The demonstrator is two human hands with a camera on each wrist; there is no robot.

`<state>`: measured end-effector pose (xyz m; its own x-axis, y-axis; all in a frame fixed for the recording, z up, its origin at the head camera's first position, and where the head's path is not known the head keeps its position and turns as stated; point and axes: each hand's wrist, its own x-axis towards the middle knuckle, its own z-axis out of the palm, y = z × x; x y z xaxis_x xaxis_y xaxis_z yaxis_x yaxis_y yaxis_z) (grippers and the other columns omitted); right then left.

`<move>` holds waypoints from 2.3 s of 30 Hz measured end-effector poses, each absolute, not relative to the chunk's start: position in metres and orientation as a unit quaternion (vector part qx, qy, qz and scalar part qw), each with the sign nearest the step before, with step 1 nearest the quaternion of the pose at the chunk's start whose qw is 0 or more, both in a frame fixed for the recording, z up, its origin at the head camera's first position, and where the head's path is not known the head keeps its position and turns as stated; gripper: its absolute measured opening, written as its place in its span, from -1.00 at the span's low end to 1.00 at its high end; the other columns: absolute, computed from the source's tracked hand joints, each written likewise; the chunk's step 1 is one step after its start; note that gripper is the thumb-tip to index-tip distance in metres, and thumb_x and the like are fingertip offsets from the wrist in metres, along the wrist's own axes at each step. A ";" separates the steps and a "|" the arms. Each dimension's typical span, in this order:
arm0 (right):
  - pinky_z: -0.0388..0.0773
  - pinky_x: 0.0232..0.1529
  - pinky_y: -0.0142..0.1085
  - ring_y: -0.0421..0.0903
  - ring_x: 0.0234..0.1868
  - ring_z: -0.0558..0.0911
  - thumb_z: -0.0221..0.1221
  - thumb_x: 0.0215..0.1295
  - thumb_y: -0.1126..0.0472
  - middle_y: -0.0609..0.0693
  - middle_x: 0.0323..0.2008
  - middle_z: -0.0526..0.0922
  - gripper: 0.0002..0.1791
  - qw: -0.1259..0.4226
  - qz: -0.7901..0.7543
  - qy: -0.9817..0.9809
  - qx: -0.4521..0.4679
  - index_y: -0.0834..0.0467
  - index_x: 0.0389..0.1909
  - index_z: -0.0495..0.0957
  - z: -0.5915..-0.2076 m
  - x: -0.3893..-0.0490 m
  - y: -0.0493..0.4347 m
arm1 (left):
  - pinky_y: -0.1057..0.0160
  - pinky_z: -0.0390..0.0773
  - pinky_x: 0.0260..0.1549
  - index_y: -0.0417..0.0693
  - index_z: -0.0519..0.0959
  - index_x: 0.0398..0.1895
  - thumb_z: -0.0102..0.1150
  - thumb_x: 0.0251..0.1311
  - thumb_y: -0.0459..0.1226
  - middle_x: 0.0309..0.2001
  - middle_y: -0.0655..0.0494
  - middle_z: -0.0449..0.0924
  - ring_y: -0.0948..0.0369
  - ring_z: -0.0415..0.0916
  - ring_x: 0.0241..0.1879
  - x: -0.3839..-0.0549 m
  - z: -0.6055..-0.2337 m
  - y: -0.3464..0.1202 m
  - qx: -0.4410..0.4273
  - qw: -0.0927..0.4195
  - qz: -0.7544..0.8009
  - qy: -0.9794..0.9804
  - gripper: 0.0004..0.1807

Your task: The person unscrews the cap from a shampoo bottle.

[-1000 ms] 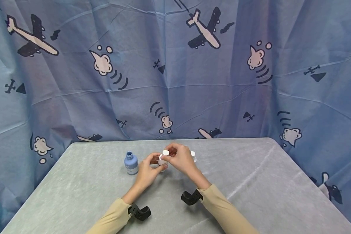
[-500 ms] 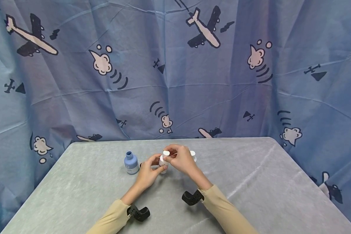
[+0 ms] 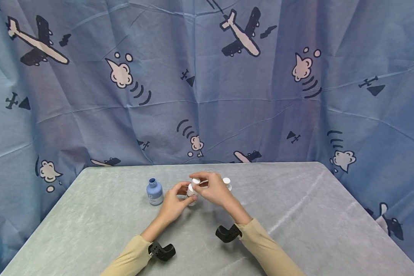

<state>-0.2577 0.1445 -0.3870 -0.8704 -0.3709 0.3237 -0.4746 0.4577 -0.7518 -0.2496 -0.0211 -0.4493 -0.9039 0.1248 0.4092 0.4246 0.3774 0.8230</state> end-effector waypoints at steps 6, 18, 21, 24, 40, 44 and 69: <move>0.65 -0.14 -0.32 -0.06 -0.18 0.70 0.34 0.14 0.18 0.07 -0.14 0.70 -0.66 0.089 0.451 -0.866 0.197 0.15 -0.05 0.63 -0.386 -0.256 0.140 | 0.10 0.63 -0.20 -0.01 0.60 -0.11 0.50 -0.12 -0.26 -0.29 0.03 0.72 0.15 0.65 -0.26 -0.249 -0.449 -0.019 -0.139 0.163 -0.540 -0.814 -0.57; 0.65 -0.27 -0.33 -0.12 -0.34 0.69 0.39 0.05 0.23 0.05 -0.30 0.72 -0.74 0.124 0.430 -0.879 0.164 0.18 -0.21 0.66 -0.383 -0.255 0.135 | 0.06 0.63 -0.23 -0.02 0.61 -0.10 0.49 -0.11 -0.25 -0.31 0.01 0.73 0.13 0.66 -0.29 -0.247 -0.447 -0.017 -0.137 0.182 -0.530 -0.817 -0.57; 0.65 -0.27 -0.35 -0.11 -0.35 0.70 0.39 0.05 0.26 0.06 -0.30 0.71 -0.76 0.127 0.434 -0.875 0.171 0.19 -0.22 0.66 -0.384 -0.255 0.135 | 0.20 0.65 -0.30 -0.07 0.61 -0.07 0.47 -0.07 -0.24 -0.29 -0.02 0.73 0.12 0.67 -0.27 -0.246 -0.447 -0.017 -0.143 0.176 -0.529 -0.818 -0.58; 0.66 -0.27 -0.36 -0.09 -0.34 0.70 0.37 0.06 0.31 0.09 -0.28 0.71 -0.78 0.129 0.440 -0.869 0.186 0.23 -0.23 0.66 -0.385 -0.255 0.135 | 0.33 0.63 -0.37 -0.09 0.59 -0.04 0.43 -0.01 -0.24 -0.25 -0.05 0.72 0.11 0.67 -0.24 -0.244 -0.447 -0.018 -0.147 0.161 -0.531 -0.819 -0.58; 0.65 -0.07 -0.22 0.07 -0.09 0.66 0.21 0.15 0.47 0.18 -0.09 0.65 -0.75 0.091 0.457 -0.844 0.266 0.28 -0.13 0.64 -0.390 -0.254 0.141 | 0.32 0.65 -0.20 -0.20 0.50 0.14 0.26 0.18 -0.26 -0.13 -0.13 0.67 0.06 0.64 -0.13 -0.242 -0.451 -0.022 -0.199 0.101 -0.535 -0.815 -0.55; 0.64 -0.04 -0.20 0.08 -0.06 0.64 0.17 0.15 0.49 0.19 -0.08 0.64 -0.72 0.085 0.462 -0.837 0.280 0.28 -0.11 0.63 -0.392 -0.254 0.142 | 0.30 0.66 -0.23 -0.19 0.52 0.10 0.29 0.15 -0.24 -0.20 -0.09 0.69 0.09 0.65 -0.17 -0.242 -0.451 -0.023 -0.192 0.107 -0.529 -0.819 -0.56; 0.65 -0.21 -0.32 -0.12 -0.30 0.66 0.36 0.06 0.32 0.06 -0.24 0.69 -0.77 0.116 0.446 -0.867 0.189 0.22 -0.21 0.65 -0.389 -0.252 0.136 | 0.20 0.64 -0.28 -0.08 0.59 0.01 0.40 0.01 -0.23 -0.15 -0.01 0.71 0.12 0.65 -0.22 -0.240 -0.452 -0.020 -0.141 0.153 -0.526 -0.825 -0.56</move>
<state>-0.2523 0.1362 -0.3887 -0.9020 -0.2234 0.3694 -0.4304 0.5304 -0.7304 -0.2404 -0.0201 -0.4524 -0.9135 0.0727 0.4003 0.3937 0.4064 0.8245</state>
